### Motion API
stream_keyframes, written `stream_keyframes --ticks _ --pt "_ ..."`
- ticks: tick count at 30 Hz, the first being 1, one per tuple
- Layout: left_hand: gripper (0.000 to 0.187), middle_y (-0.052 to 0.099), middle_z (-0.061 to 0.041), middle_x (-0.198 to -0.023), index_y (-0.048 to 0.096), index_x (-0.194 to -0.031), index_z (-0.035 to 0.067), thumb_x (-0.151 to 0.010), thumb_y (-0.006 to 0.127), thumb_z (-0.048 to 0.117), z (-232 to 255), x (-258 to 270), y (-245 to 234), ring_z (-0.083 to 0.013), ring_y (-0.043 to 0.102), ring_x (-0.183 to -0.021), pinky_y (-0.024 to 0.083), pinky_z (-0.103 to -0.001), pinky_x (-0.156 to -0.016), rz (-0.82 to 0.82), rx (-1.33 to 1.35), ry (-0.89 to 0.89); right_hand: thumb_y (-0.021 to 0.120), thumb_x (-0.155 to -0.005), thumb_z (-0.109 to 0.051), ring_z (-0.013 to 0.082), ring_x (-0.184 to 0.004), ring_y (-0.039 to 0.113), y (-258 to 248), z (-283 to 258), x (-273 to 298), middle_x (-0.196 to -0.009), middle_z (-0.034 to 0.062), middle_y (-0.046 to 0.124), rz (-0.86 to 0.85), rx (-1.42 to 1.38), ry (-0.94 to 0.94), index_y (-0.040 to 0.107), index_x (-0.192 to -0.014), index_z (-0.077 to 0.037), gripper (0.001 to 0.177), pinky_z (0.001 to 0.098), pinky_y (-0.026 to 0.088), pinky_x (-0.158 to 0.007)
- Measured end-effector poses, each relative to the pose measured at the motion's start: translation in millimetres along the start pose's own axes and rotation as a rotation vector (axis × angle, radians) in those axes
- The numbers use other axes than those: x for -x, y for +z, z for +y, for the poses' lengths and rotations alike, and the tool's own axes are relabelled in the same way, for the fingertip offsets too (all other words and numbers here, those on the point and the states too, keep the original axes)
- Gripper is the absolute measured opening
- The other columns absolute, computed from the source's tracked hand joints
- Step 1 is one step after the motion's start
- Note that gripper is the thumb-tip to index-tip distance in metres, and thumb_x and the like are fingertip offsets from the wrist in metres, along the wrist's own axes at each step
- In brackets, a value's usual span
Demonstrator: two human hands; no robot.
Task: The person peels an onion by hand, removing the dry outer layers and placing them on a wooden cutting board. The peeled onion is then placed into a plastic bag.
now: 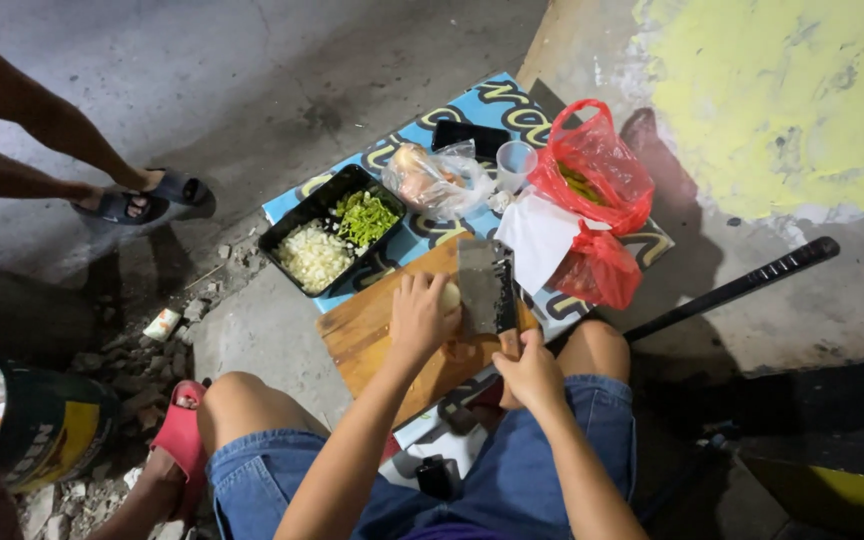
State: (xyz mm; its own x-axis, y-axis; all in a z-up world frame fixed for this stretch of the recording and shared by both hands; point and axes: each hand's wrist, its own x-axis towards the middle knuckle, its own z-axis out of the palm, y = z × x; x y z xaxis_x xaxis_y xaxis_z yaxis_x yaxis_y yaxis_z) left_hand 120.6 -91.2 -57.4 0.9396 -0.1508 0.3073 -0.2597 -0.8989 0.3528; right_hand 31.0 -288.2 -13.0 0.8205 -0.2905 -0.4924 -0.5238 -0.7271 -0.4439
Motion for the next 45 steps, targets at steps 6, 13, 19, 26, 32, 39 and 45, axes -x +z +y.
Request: stream_keyframes --ticks 6,13,19,26,32,39,45 --pt "0.064 0.061 -0.003 -0.119 0.056 -0.128 0.030 -0.072 0.081 0.048 8 0 -23 -0.0283 0.058 -0.111 0.048 -0.043 -0.089 -0.222 -0.074 -0.034 0.069 -0.085 -0.052 0.0392 -0.128 0.064 1 -9 7 -0.134 0.0234 0.067 -0.024 0.020 -0.012 0.046 -0.136 -0.011 0.070 0.0488 0.051 -0.107" --pt "0.061 0.065 -0.009 -0.114 0.058 -0.125 0.029 -0.067 0.077 0.037 5 -7 -17 -0.0351 0.066 -0.107 0.054 -0.044 -0.086 -0.265 0.115 -0.104 0.063 -0.090 -0.061 0.0354 -0.125 0.067 -11 -12 10 -0.128 0.0196 0.071 -0.031 0.043 -0.015 0.051 -0.134 -0.014 0.065 0.0464 0.054 -0.104" --pt "0.048 0.065 -0.015 -0.113 0.062 -0.114 0.019 -0.070 0.081 0.024 5 -74 -47 -0.0371 0.062 -0.102 0.052 -0.046 -0.085 -0.120 0.393 -0.159 0.066 -0.091 -0.049 0.0361 -0.092 0.072 -19 -21 -11 -0.095 0.0110 0.074 0.350 -0.029 -0.246 0.065 -0.112 -0.014 0.040 0.0499 0.057 -0.075" --pt "0.060 0.067 -0.020 -0.107 0.058 -0.119 0.015 -0.065 0.080 0.031 -6 -213 -30 -0.0457 0.069 -0.096 0.054 -0.053 -0.089 0.003 0.352 -0.090 0.057 -0.099 -0.033 0.0359 -0.101 0.073 -75 -144 -153 -0.093 0.0114 0.076 0.418 0.061 -0.421 0.071 -0.102 -0.015 0.023 0.0538 0.057 -0.086" --pt "0.074 0.070 -0.017 -0.106 0.048 -0.119 0.015 -0.063 0.091 0.035 -35 -249 26 -0.0412 0.069 -0.106 0.056 -0.053 -0.094 -0.258 0.144 -0.020 0.062 -0.088 -0.014 0.0397 -0.092 0.076 -61 -207 -285 -0.086 0.0169 0.075 0.249 0.408 -0.440 0.077 -0.090 -0.004 0.018 0.0562 0.060 -0.078" --pt "0.070 0.072 -0.016 -0.099 0.048 -0.116 0.018 -0.065 0.086 0.049 -55 -255 78 -0.0415 0.073 -0.098 0.057 -0.056 -0.087 -0.359 0.114 0.066 0.061 -0.086 -0.012 0.0437 -0.092 0.075 -67 -224 -272 -0.086 0.0225 0.075 0.159 0.375 -0.420 0.075 -0.091 0.003 0.021 0.0600 0.060 -0.077" --pt "0.041 0.066 -0.017 -0.102 0.039 -0.119 0.016 -0.089 0.067 0.018 -41 -247 57 -0.0428 0.074 -0.094 0.059 -0.052 -0.087 -0.312 0.232 -0.059 0.062 -0.090 -0.020 0.0467 -0.101 0.073 -73 -221 -219 -0.098 0.0276 0.074 0.158 0.390 -0.456 0.075 -0.098 0.005 0.030 0.0594 0.058 -0.087"
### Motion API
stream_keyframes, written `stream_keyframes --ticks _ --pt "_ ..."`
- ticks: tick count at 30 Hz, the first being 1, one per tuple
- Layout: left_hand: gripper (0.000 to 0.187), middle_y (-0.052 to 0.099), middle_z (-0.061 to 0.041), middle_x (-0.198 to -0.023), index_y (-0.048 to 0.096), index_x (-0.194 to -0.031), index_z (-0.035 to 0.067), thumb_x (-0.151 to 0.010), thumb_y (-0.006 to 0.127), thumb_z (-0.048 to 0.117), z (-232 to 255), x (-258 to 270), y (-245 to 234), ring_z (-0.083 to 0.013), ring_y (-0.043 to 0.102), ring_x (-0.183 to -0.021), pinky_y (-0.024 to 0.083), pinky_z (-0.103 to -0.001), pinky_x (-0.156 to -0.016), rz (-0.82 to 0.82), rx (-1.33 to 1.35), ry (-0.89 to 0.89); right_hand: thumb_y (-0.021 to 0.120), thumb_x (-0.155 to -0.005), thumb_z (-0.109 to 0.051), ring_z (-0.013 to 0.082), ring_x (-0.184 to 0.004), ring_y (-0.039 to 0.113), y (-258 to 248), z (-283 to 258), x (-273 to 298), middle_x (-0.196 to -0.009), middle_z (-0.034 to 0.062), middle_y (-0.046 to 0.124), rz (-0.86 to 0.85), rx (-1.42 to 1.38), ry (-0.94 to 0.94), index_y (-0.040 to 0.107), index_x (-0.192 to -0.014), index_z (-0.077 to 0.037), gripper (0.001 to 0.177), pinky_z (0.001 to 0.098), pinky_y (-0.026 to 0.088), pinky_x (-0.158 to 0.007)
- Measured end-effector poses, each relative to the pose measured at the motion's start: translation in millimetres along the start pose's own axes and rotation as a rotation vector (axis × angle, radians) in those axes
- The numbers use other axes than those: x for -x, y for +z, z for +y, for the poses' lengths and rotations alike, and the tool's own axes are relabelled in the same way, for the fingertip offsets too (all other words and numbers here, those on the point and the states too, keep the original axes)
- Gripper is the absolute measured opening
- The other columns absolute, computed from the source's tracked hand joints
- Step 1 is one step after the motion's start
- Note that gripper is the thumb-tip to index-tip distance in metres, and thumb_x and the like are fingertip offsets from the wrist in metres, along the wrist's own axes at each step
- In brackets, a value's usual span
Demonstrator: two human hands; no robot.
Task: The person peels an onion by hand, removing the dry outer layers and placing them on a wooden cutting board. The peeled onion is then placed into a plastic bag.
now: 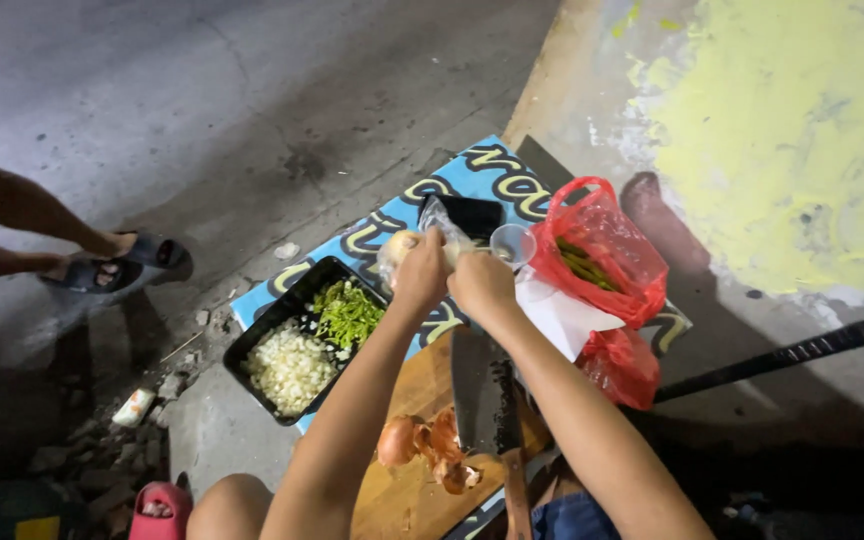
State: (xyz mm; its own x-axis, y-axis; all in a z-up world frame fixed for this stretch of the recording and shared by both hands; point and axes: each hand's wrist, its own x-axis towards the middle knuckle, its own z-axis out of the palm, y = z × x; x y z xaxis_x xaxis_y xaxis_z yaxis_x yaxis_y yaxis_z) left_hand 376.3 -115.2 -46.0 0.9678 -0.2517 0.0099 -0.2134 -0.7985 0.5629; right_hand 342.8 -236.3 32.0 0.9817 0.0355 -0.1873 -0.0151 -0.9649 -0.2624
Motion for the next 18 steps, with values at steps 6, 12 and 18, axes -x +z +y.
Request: stream_keyframes --ticks 6,12,18 --pt "0.046 0.069 -0.009 -0.104 0.070 -0.123 0.027 -0.078 0.073 0.034 7 28 -12 -0.0335 0.063 -0.108 0.051 -0.053 -0.087 0.284 -0.374 0.223 0.061 -0.089 -0.014 0.0450 -0.102 0.073 25 26 21 -0.098 0.0272 0.074 -0.046 0.014 0.023 0.074 -0.100 0.008 0.028 0.0579 0.058 -0.089" --pt "0.011 0.062 -0.006 -0.104 0.079 -0.082 0.020 -0.076 0.072 0.025 -14 37 13 -0.0320 0.063 -0.100 0.057 -0.047 -0.079 0.276 -0.291 0.289 0.059 -0.089 -0.019 0.0444 -0.099 0.074 24 30 64 -0.094 0.0248 0.075 -0.072 -0.049 0.000 0.076 -0.098 0.004 0.030 0.0563 0.059 -0.086" --pt "0.017 0.065 -0.009 -0.109 0.078 -0.090 0.020 -0.075 0.075 0.027 22 141 -20 -0.0366 0.071 -0.089 0.057 -0.048 -0.072 0.289 -0.158 0.285 0.057 -0.098 -0.026 0.0438 -0.106 0.071 -15 28 192 -0.103 0.0239 0.075 -0.009 -0.215 0.021 0.072 -0.109 -0.003 0.029 0.0547 0.056 -0.091"
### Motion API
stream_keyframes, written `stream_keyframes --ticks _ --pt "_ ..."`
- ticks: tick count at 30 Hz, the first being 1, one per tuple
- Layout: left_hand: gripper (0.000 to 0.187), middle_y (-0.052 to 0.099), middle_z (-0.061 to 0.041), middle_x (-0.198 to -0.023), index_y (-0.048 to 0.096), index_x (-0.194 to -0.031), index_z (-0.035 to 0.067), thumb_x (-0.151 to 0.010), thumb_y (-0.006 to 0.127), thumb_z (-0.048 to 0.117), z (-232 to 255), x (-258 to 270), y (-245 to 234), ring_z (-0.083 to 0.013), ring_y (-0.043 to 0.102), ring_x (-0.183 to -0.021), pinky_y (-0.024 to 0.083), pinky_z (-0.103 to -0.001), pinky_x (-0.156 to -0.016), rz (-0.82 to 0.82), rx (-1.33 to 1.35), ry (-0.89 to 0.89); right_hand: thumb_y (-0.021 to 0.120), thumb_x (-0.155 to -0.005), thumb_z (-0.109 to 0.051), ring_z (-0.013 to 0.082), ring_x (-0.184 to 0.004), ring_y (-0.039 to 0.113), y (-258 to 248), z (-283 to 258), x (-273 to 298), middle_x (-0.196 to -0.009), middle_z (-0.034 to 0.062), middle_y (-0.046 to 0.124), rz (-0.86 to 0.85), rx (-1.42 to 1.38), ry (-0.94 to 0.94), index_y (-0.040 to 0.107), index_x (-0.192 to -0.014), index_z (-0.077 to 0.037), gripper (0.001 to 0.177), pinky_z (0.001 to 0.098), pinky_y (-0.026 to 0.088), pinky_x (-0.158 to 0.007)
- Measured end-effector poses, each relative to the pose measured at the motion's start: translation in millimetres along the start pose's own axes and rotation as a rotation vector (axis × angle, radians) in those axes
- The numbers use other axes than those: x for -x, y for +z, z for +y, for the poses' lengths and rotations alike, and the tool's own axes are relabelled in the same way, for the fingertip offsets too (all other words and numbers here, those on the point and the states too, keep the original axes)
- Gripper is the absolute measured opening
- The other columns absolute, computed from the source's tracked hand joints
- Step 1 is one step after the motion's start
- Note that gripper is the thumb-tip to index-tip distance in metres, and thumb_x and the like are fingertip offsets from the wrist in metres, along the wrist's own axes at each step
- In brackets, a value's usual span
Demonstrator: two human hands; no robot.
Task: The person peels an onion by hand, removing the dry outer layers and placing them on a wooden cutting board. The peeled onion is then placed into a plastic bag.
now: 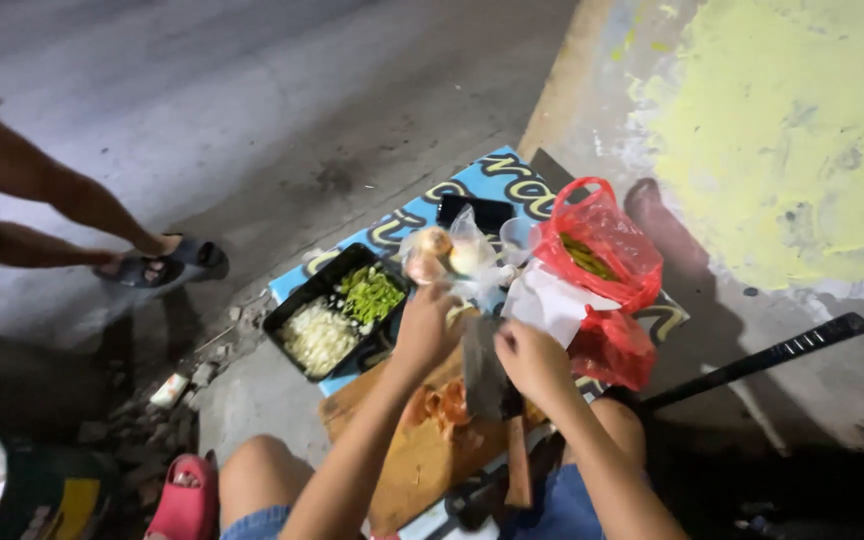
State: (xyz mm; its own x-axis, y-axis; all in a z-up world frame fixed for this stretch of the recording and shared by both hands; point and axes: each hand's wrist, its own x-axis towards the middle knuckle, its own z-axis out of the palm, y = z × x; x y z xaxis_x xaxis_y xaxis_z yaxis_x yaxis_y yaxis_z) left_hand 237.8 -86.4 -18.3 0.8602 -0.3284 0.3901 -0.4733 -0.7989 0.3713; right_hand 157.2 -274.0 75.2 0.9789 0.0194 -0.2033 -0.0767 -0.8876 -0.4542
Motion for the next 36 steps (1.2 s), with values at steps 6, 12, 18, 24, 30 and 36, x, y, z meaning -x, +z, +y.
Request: stream_keyframes --ticks 6,12,18,24,30,36 --pt "0.024 0.076 -0.001 -0.093 0.071 -0.107 0.029 -0.088 0.063 0.041 11 166 -91 -0.0212 0.070 -0.086 0.052 -0.039 -0.081 0.140 0.427 -1.016 0.066 -0.089 -0.032 0.0267 -0.076 0.074 87 98 123 -0.081 0.0034 0.080 0.111 -0.170 0.047 0.073 -0.089 -0.016 0.018 0.0413 0.053 -0.071" --pt "0.028 0.077 -0.008 -0.097 0.073 -0.102 0.014 -0.086 0.068 0.036 21 277 -112 -0.0297 0.073 -0.081 0.053 -0.045 -0.077 -0.071 0.171 -0.951 0.071 -0.088 -0.026 0.0156 -0.080 0.077 94 64 184 -0.087 -0.0003 0.083 -0.002 -0.366 0.002 0.076 -0.091 -0.015 0.012 0.0313 0.054 -0.075" --pt "0.042 0.072 -0.026 -0.105 0.072 -0.102 0.003 -0.078 0.064 0.037 96 333 -69 -0.0447 0.069 -0.098 0.054 -0.050 -0.082 -0.951 0.191 -0.659 0.066 -0.094 -0.026 0.0166 -0.067 0.069 80 29 193 -0.083 -0.0005 0.078 -0.030 -0.316 -0.111 0.074 -0.092 -0.013 0.015 0.0330 0.052 -0.066" --pt "0.046 0.060 -0.019 -0.110 0.055 -0.124 0.007 -0.086 0.063 0.031 93 374 -2 -0.0471 0.068 -0.095 0.057 -0.061 -0.079 -0.831 0.097 -0.576 0.073 -0.090 -0.030 0.0277 -0.077 0.069 102 51 161 -0.084 0.0031 0.075 0.220 -0.148 0.006 0.068 -0.091 -0.014 0.016 0.0435 0.052 -0.071" --pt "0.055 0.060 -0.016 -0.120 0.058 -0.127 0.008 -0.095 0.063 0.053 110 353 -16 -0.0393 0.064 -0.107 0.054 -0.051 -0.087 -1.077 0.060 -0.547 0.066 -0.088 -0.047 0.0416 -0.121 0.060 102 58 128 -0.141 0.0114 0.057 -0.020 0.021 0.308 0.049 -0.140 -0.013 0.064 0.0573 0.052 -0.091" --pt "0.024 0.052 -0.013 -0.103 0.050 -0.105 0.017 -0.093 0.065 0.031 64 224 -62 -0.0463 0.065 -0.068 0.048 -0.063 -0.057 -0.381 0.265 -0.663 0.072 -0.082 -0.037 0.0405 -0.109 0.066 100 57 102 -0.123 0.0100 0.073 -0.090 -0.035 0.467 0.055 -0.132 -0.018 0.055 0.0517 0.052 -0.086"
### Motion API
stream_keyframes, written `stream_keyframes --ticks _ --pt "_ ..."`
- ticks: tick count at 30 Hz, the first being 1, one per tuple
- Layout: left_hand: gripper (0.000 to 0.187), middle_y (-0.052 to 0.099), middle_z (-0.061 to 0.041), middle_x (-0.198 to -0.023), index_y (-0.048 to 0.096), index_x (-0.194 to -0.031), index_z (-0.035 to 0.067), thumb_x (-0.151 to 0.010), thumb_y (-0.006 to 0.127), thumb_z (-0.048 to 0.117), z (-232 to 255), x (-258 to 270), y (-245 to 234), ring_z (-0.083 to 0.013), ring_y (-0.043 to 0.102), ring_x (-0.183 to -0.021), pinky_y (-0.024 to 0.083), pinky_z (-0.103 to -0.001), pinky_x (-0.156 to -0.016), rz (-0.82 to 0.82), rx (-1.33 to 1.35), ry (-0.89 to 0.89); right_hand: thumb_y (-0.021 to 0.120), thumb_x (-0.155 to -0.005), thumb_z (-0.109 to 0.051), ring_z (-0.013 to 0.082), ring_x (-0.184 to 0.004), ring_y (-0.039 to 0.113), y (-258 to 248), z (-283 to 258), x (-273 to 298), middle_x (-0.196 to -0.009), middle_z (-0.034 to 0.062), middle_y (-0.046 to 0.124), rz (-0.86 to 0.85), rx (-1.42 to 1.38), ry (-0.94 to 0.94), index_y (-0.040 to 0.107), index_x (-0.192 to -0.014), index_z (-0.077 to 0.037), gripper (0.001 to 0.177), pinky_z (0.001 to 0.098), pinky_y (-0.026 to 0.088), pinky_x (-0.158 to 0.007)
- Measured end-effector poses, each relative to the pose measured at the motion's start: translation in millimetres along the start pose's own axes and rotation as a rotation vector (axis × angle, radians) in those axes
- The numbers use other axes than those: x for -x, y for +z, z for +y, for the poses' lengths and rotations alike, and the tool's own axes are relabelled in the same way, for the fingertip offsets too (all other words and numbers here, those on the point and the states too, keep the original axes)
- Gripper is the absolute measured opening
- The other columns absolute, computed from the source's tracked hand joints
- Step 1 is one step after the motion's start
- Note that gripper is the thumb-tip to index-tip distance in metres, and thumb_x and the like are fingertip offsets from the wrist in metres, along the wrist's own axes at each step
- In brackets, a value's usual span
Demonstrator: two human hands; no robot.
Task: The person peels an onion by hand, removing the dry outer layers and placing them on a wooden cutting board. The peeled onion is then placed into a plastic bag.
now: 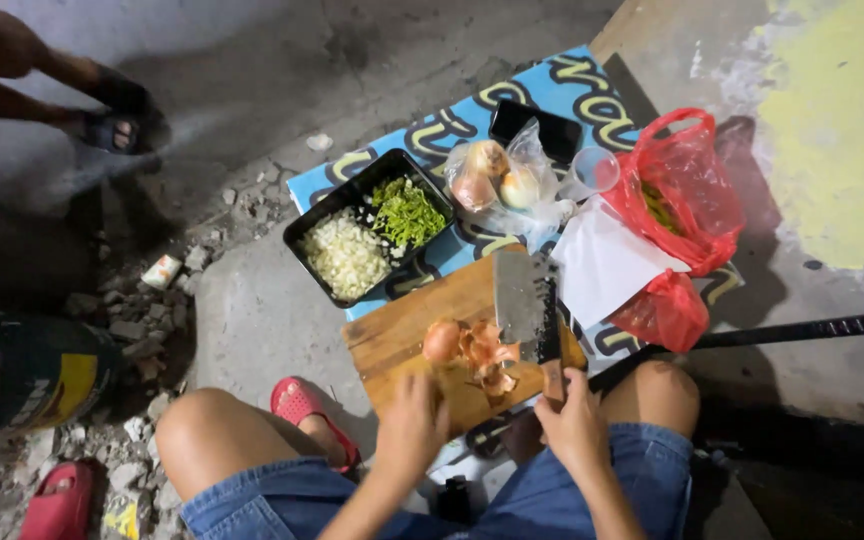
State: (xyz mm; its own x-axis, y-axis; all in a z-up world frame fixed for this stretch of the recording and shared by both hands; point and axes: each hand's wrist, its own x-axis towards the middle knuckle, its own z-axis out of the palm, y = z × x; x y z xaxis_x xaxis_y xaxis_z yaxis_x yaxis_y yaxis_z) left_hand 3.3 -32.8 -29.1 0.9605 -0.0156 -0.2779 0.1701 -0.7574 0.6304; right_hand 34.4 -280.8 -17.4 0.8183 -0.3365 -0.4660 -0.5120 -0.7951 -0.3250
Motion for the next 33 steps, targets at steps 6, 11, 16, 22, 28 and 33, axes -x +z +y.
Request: stream_keyframes --ticks 6,11,16,22,28,33 --pt "0.040 0.048 -0.016 -0.111 0.049 -0.126 0.011 -0.092 0.065 0.023 16 -70 -12 -0.0457 0.058 -0.086 0.049 -0.055 -0.055 0.039 0.065 0.022 0.070 -0.085 -0.024 0.0328 -0.108 0.067 -35 -17 -18 -0.124 0.0055 0.071 -0.026 -0.024 -0.076 0.059 -0.128 -0.019 0.045 0.0472 0.054 -0.082" --pt "0.034 0.057 -0.003 -0.097 0.066 -0.116 0.021 -0.083 0.069 0.027 1 -84 29 -0.0280 0.072 -0.080 0.062 -0.038 -0.060 0.265 -0.152 0.144 0.063 -0.092 -0.046 0.0315 -0.120 0.067 -25 7 -49 -0.122 0.0080 0.070 0.120 0.178 -0.068 0.062 -0.132 -0.028 0.044 0.0493 0.057 -0.099" --pt "0.071 0.055 -0.005 -0.130 0.054 -0.141 0.026 -0.073 0.068 0.043 34 -63 -7 -0.0317 0.060 -0.116 0.055 -0.047 -0.086 0.095 -0.205 0.077 0.068 -0.089 -0.039 0.0349 -0.113 0.069 -19 18 -51 -0.121 0.0089 0.065 0.216 0.142 -0.153 0.062 -0.133 -0.025 0.047 0.0499 0.058 -0.093" --pt "0.106 0.046 -0.021 -0.154 0.046 -0.155 0.017 -0.070 0.067 0.077 65 -49 -5 -0.0468 0.037 -0.143 0.030 -0.065 -0.114 0.186 -0.202 0.443 0.068 -0.091 -0.035 0.0369 -0.118 0.065 -12 22 -51 -0.125 0.0097 0.060 0.209 0.050 -0.199 0.059 -0.135 -0.022 0.047 0.0494 0.058 -0.095" --pt "0.058 0.058 -0.009 -0.133 0.059 -0.129 0.019 -0.082 0.069 0.052 63 -54 18 -0.0336 0.051 -0.124 0.039 -0.052 -0.101 0.422 -0.313 0.616 0.069 -0.091 -0.034 0.0369 -0.119 0.065 -13 28 -47 -0.125 0.0110 0.059 0.212 0.004 -0.231 0.057 -0.135 -0.022 0.047 0.0477 0.058 -0.095" --pt "0.023 0.061 0.002 -0.107 0.060 -0.093 0.026 -0.083 0.070 0.043 69 -36 -3 -0.0229 0.057 -0.103 0.043 -0.040 -0.086 0.507 -0.317 0.673 0.070 -0.092 -0.031 0.0381 -0.120 0.065 -15 28 -45 -0.124 0.0132 0.059 0.211 -0.058 -0.256 0.058 -0.135 -0.018 0.046 0.0485 0.057 -0.097"
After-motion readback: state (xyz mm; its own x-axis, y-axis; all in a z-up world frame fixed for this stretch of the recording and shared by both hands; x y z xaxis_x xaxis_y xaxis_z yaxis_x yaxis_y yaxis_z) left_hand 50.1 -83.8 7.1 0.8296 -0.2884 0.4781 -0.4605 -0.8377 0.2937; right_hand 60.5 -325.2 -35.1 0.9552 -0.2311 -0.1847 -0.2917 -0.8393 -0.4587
